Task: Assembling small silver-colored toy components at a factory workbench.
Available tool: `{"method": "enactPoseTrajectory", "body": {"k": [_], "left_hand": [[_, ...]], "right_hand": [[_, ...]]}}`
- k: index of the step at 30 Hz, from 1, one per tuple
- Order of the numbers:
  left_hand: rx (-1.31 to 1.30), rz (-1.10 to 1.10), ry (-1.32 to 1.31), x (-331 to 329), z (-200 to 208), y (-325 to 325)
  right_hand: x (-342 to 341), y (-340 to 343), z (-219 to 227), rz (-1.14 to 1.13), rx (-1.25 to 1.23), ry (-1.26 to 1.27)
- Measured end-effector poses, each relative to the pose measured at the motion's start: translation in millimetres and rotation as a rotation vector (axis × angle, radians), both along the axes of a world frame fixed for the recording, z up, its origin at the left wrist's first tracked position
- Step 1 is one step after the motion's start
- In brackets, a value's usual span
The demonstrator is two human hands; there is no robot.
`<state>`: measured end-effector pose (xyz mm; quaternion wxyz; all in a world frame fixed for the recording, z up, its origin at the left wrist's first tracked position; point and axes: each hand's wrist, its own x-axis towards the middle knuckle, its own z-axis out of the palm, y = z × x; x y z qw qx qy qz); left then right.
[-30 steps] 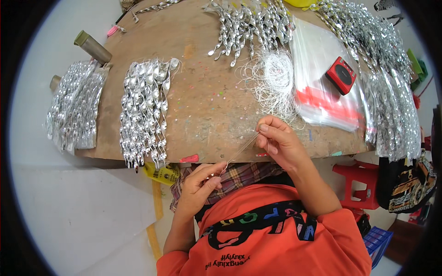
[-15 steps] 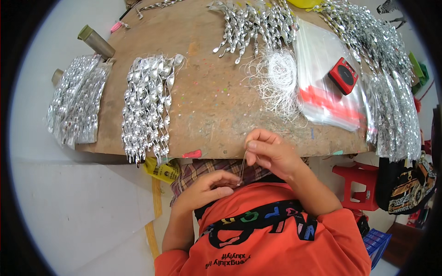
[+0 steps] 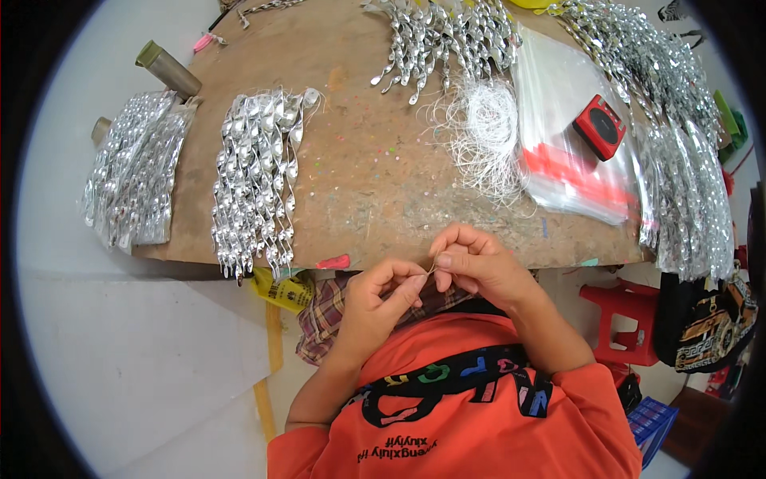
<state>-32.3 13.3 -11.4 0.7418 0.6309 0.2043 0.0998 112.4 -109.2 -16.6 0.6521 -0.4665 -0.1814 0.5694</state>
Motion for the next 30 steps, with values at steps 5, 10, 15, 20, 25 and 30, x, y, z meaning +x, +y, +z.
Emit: {"method": "enactPoseTrajectory", "body": {"k": [5,10,15,20,25,30], "left_hand": [[-0.012,0.016,0.070,0.7,5.2,0.3],[-0.057,0.043,0.104,2.4,4.5,-0.9],[0.001,0.131,0.119,5.4,-0.3,-2.6],[0.024,0.167,0.089,8.5,0.3,-5.9],[0.035,0.129,0.078,7.3,1.4,-6.9],[-0.024,0.131,0.024,7.9,0.3,-8.9]], "right_hand": [[8.1,-0.6,-3.9,-0.051,0.028,0.007],[14.8,-3.6,-3.1,-0.037,0.032,-0.042],[20.1,-7.3,15.2,-0.297,-0.004,-1.291],[4.8,-3.3,23.7,-0.163,0.044,-1.518],[-0.1,2.0,8.9,-0.146,0.062,-1.542],[-1.7,2.8,2.7,-0.209,0.080,-1.032]]}}
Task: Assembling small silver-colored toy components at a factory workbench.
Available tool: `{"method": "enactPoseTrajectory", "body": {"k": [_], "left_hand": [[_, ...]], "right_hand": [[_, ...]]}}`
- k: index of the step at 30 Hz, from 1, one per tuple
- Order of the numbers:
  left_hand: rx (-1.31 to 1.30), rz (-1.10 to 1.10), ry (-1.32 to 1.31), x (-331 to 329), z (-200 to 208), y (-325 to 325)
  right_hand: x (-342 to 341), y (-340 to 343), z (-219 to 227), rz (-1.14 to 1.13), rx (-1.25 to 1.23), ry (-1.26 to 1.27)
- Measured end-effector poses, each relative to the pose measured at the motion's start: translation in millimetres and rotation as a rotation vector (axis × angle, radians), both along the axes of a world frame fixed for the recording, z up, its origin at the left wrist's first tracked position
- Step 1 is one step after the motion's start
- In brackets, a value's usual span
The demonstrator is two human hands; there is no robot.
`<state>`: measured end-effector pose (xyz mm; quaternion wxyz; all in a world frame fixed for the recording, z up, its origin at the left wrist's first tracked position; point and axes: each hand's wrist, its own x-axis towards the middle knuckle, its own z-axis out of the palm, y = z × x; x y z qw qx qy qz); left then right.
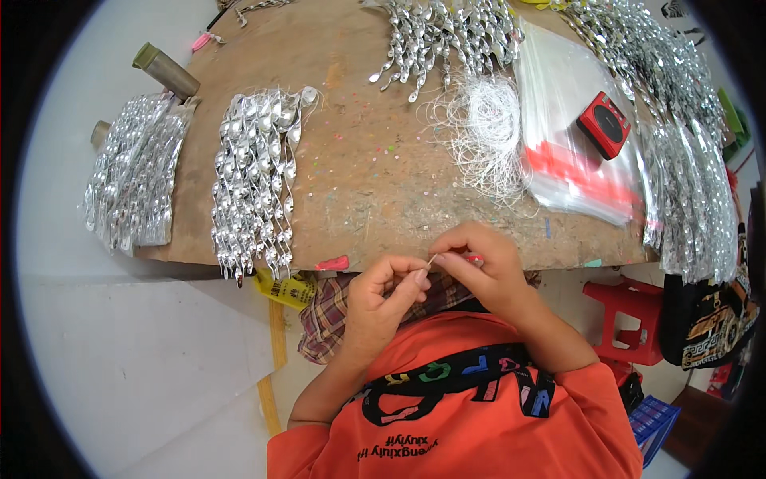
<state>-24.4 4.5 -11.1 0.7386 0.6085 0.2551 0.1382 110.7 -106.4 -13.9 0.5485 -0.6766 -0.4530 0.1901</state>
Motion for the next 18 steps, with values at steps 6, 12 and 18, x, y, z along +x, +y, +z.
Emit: {"method": "enactPoseTrajectory", "body": {"k": [6,12,18], "left_hand": [[0.049,0.050,-0.095,1.2,-3.7,-3.6],[-0.068,0.101,-0.139,1.0,-2.6,-2.7],[-0.180,0.118,-0.133,-0.6,-6.4,-1.1]], "right_hand": [[-5.6,3.0,3.6,0.149,0.092,0.942],[-7.5,4.3,-1.8,0.165,0.059,0.992],[-7.5,5.6,-3.8,0.158,0.058,0.894]]}}
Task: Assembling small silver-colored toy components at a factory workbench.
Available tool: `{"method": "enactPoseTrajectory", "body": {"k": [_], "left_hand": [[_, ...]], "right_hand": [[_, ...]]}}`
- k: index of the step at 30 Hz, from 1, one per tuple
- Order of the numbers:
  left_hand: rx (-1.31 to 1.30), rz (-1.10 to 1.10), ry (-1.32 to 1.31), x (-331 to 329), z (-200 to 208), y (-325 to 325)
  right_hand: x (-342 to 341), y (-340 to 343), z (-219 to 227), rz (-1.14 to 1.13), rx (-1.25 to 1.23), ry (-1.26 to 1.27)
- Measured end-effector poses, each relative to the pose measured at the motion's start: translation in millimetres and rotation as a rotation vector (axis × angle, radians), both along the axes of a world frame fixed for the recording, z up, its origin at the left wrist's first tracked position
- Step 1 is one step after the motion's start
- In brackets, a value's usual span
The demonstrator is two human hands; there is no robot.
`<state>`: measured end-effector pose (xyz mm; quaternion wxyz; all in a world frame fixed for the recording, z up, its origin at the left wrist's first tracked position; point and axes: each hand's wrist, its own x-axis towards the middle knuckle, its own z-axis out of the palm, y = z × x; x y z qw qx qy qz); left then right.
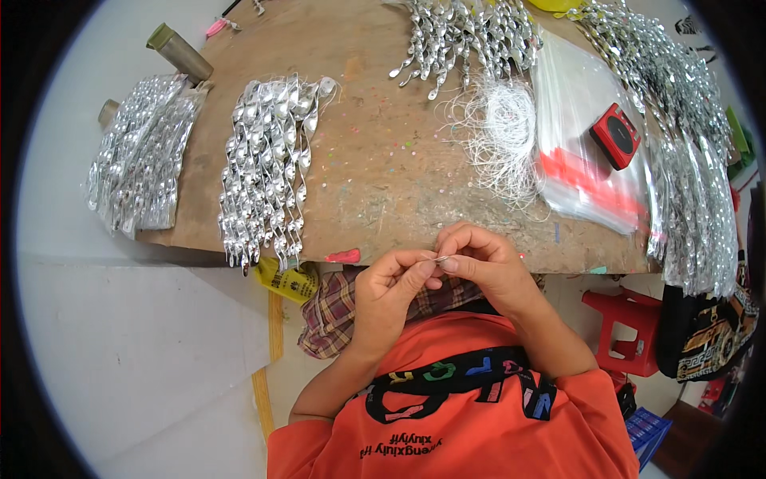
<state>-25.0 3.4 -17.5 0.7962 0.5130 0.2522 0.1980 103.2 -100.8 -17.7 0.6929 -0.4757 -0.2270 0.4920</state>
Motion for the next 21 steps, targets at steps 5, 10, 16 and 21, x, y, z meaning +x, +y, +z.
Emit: {"method": "enactPoseTrajectory", "body": {"k": [5,10,16,21], "left_hand": [[-0.053,-0.046,-0.012,-0.6,-4.4,1.5],[-0.114,-0.049,-0.021,0.4,-10.3,1.1],[-0.229,-0.034,-0.054,2.2,-13.0,-0.2],[-0.301,-0.034,-0.089,2.9,-16.2,-0.5]], "right_hand": [[-1.6,-0.4,-0.3,-0.015,-0.007,-0.020],[-2.3,-0.8,1.8,-0.023,-0.004,0.019],[-3.9,-0.6,-4.7,-0.078,0.016,-0.171],[-4.1,-0.9,-8.8,-0.088,0.055,-0.303]]}}
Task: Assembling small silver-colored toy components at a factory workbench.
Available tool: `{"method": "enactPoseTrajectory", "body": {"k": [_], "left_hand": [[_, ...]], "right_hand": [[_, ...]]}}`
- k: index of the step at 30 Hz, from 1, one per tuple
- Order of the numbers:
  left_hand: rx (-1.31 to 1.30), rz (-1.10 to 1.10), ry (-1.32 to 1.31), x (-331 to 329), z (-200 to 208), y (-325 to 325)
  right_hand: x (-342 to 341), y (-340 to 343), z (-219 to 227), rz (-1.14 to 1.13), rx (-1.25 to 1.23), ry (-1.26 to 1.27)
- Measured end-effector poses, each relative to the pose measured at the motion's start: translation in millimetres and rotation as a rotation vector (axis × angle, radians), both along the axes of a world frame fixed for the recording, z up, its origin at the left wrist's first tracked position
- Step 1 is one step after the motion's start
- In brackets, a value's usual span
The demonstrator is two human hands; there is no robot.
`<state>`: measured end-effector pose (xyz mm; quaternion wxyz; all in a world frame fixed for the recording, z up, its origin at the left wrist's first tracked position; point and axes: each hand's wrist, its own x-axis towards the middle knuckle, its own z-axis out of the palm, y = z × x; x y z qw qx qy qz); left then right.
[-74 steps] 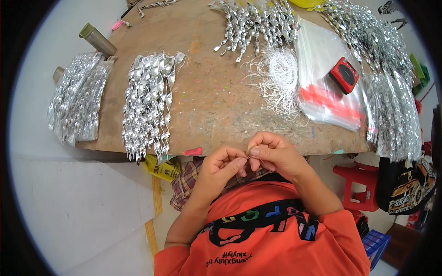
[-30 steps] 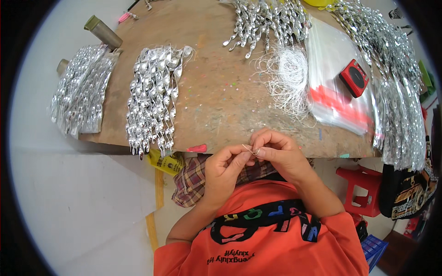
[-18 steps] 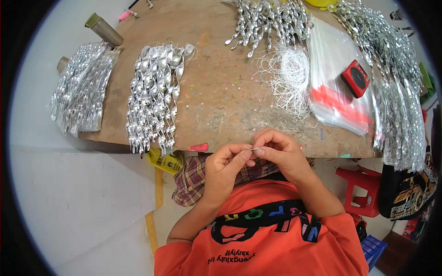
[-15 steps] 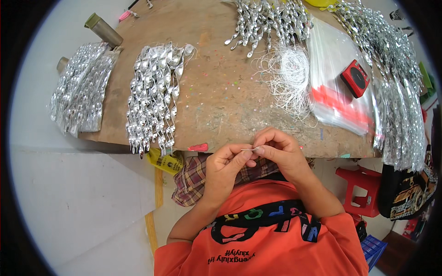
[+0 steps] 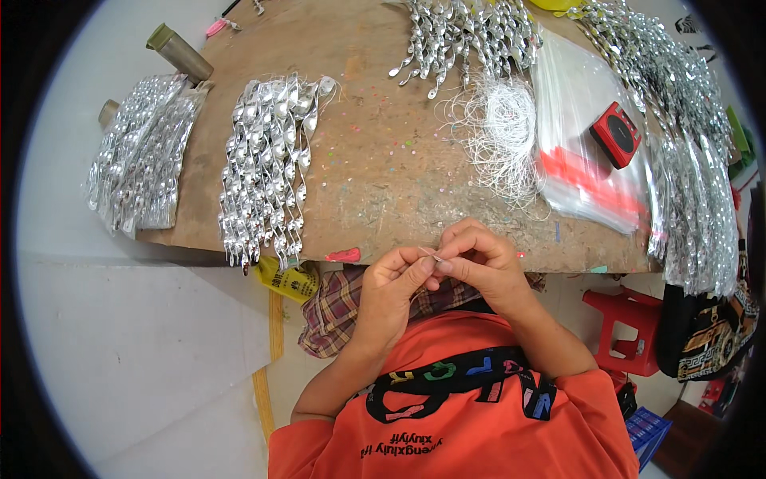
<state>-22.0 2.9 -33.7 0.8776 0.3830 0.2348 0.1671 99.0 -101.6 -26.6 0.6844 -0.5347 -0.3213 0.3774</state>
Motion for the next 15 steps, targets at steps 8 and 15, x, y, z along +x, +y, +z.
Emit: {"method": "enactPoseTrajectory", "body": {"k": [8,15], "left_hand": [[0.663,0.037,0.190,-2.4,7.2,1.2],[0.485,-0.051,0.174,-4.3,10.6,-5.1]], "right_hand": [[5.4,-0.6,8.2,-0.139,-0.106,-0.701],[11.4,1.6,12.9,-0.356,-0.149,-1.221]]}}
